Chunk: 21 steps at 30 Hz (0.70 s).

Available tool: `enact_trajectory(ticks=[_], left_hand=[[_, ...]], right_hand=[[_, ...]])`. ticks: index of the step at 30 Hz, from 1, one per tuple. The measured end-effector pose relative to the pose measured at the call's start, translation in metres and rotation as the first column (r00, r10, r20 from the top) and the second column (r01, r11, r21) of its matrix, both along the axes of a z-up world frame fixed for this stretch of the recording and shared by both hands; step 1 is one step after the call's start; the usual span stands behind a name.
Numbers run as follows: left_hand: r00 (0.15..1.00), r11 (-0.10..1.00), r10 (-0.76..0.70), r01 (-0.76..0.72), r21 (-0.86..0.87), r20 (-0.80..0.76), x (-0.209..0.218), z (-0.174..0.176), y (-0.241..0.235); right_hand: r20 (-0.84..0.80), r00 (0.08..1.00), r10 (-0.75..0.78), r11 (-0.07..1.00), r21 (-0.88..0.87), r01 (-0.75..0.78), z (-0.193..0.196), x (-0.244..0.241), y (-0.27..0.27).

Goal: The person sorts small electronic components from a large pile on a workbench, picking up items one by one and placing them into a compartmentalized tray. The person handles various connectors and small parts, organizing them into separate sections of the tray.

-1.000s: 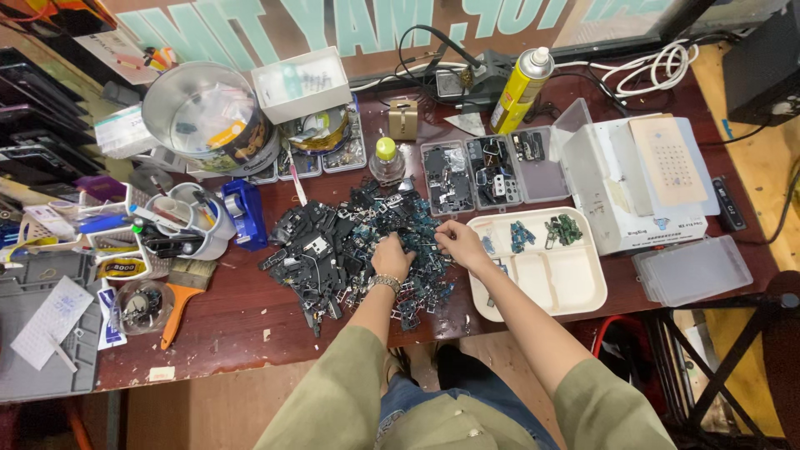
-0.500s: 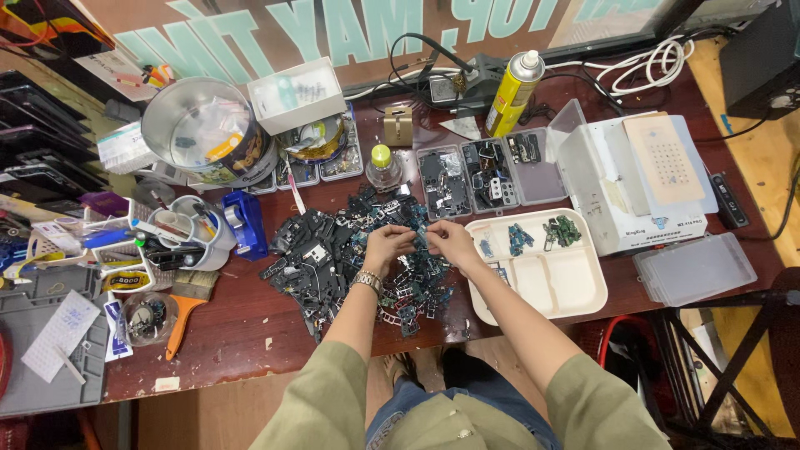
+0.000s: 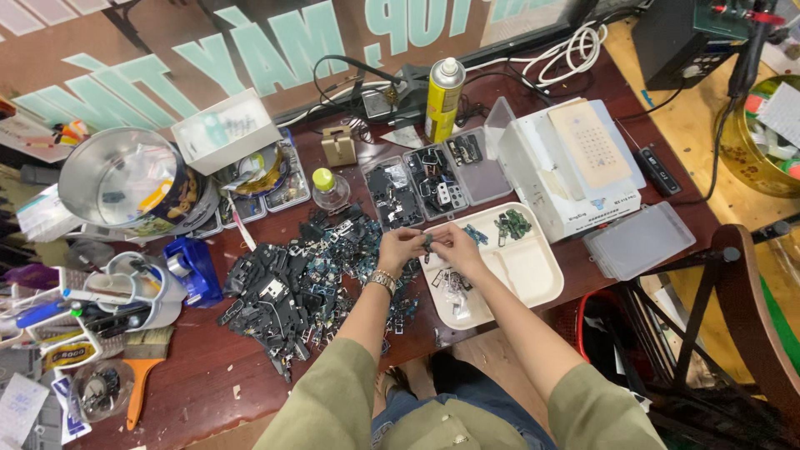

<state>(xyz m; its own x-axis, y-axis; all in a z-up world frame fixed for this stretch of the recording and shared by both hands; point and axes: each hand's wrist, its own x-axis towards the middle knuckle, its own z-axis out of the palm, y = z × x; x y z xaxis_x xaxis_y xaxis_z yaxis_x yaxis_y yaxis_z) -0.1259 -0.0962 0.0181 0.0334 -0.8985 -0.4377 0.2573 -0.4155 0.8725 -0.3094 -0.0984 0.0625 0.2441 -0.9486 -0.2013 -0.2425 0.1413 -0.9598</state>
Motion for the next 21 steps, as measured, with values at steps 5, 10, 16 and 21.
enact_trajectory(ticks=[5,10,16,21], left_hand=[[0.962,0.997,-0.066,0.051,0.062,0.264,-0.057,-0.008,-0.02],[0.928,0.986,-0.155,0.125,0.109,0.339,-0.072,-0.022,-0.016],[0.983,0.999,0.018,-0.023,0.022,0.182,-0.036,-0.035,-0.013],[0.979,0.98,0.196,-0.193,-0.048,0.061,0.025,-0.027,0.004]], right_hand=[[-0.12,0.987,-0.111,0.992,0.045,0.118,-0.053,-0.061,-0.027],[-0.371,0.902,-0.221,0.956,-0.264,0.125,-0.05,-0.063,-0.032],[-0.51,0.806,-0.3,0.929,-0.348,0.126,0.0,-0.048,-0.025],[-0.364,0.928,-0.08,0.986,-0.166,0.02,0.01,-0.005,-0.024]])
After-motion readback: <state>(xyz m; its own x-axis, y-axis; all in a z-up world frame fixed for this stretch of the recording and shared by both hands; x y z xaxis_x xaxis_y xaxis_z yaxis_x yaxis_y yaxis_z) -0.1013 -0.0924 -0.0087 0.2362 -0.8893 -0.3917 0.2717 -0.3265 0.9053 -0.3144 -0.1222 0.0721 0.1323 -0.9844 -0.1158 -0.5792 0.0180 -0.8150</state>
